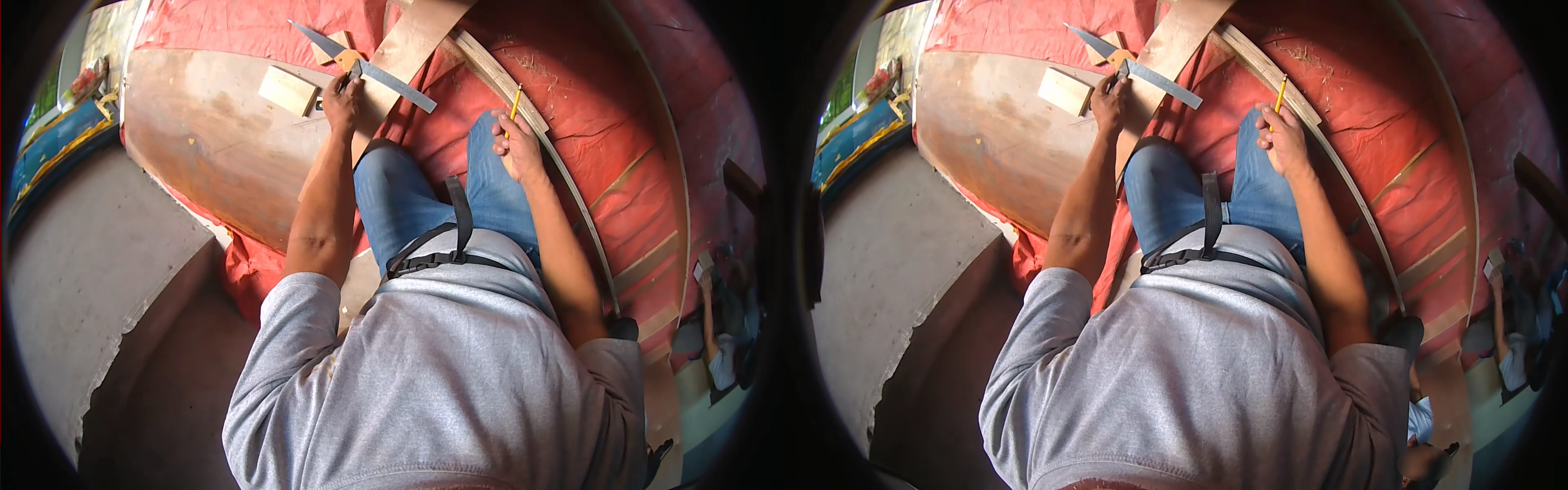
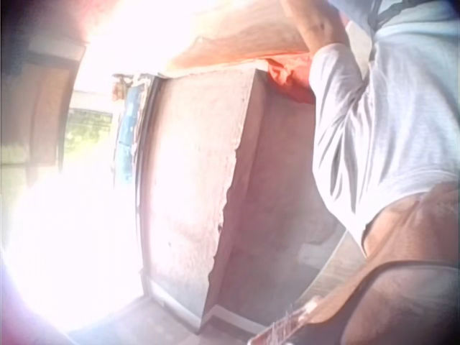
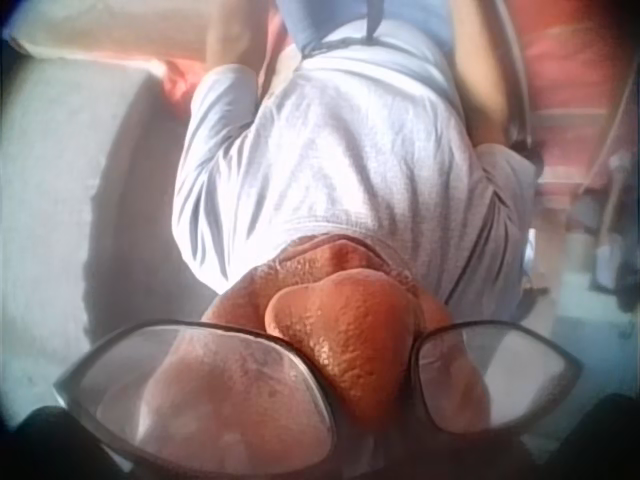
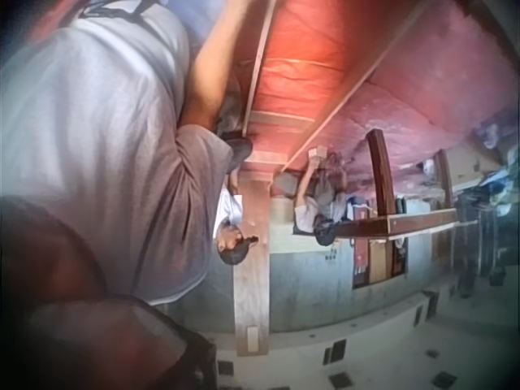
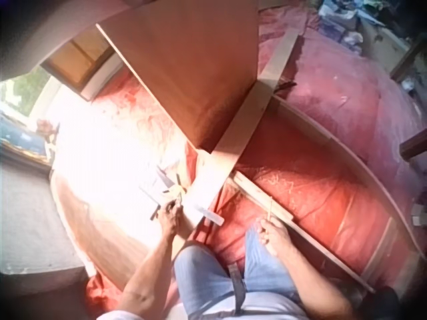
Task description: The person cuts wooden boards with a handsaw, measures and marks them using a ruler and pencil, and fits the wooden pieces into a furniture frame.
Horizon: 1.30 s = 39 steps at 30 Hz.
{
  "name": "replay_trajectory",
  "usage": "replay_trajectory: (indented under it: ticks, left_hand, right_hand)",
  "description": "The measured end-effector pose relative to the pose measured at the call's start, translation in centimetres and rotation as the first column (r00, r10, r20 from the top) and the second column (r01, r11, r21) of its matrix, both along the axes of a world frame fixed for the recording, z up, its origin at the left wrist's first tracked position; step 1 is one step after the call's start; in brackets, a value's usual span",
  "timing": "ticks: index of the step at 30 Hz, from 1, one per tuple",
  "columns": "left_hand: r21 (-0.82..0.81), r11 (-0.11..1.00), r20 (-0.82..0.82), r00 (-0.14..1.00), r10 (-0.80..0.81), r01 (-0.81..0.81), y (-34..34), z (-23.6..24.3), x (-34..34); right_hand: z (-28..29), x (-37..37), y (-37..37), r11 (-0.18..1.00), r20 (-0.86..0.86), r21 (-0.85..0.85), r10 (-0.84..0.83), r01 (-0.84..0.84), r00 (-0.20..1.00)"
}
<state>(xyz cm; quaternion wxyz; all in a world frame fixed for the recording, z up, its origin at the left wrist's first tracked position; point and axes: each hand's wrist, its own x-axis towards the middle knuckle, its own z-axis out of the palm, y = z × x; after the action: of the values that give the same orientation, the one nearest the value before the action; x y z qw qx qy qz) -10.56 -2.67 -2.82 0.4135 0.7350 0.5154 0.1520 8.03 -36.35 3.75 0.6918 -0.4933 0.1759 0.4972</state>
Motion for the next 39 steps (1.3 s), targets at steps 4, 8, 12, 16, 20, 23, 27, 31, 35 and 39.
replay_trajectory:
  ticks: [4,8,12,16,20,23,27,31,35,39]
  left_hand:
    - [0.066,0.995,-0.004,0.998,-0.07,0.07,0.7,-0.3,-0.3]
    - [-0.046,0.997,-0.005,0.998,-0.057,0.057,0.9,-0.5,-0.7]
    - [-0.039,0.999,0.115,0.993,0.017,-0.013,0.1,-0.5,-0.7]
    - [-0.014,0.998,0.136,0.988,0.068,-0.067,-0.6,-0.3,0.2]
    - [-0.062,0.998,0.061,0.998,0.025,-0.022,0.0,0.3,0.3]
    - [-0.079,0.997,0.031,0.999,0.013,-0.011,0.2,0.6,-0.2]
    - [-0.063,0.997,0.066,0.997,0.048,-0.043,-0.2,0.0,-0.4]
    - [-0.075,0.994,0.104,0.99,0.093,-0.086,-0.5,-0.3,-0.1]
    - [-0.091,0.993,0.062,0.995,0.08,-0.074,-0.4,0.2,0.1]
    - [-0.021,0.999,0.112,0.993,0.037,-0.035,-0.5,0.9,0.4]
  right_hand:
    - [0.0,0.0,0.1,1.0,-0.001,-0.015,0.012,-0.012,1.0]
    - [-0.2,0.1,0.1,0.998,-0.02,-0.062,-0.004,0.003,1.0]
    - [-0.3,0.1,0.0,1.0,-0.023,-0.001,-0.009,0.009,1.0]
    - [-0.4,0.0,-0.1,1.0,-0.016,0.003,-0.004,0.004,1.0]
    - [-0.4,0.0,-0.1,0.999,-0.03,-0.038,-0.011,0.01,0.999]
    - [-0.3,0.0,0.0,1.0,-0.016,-0.026,-0.006,0.006,1.0]
    - [-0.4,0.1,-0.1,1.0,-0.029,-0.003,-0.009,0.009,1.0]
    - [-0.6,0.0,-0.1,1.0,-0.033,0.012,-0.021,0.022,0.999]
    - [-0.7,0.0,-0.1,0.999,-0.048,-0.026,-0.032,0.031,0.998]
    - [-0.5,0.0,-0.1,1.0,-0.029,0.017,-0.024,0.025,0.999]
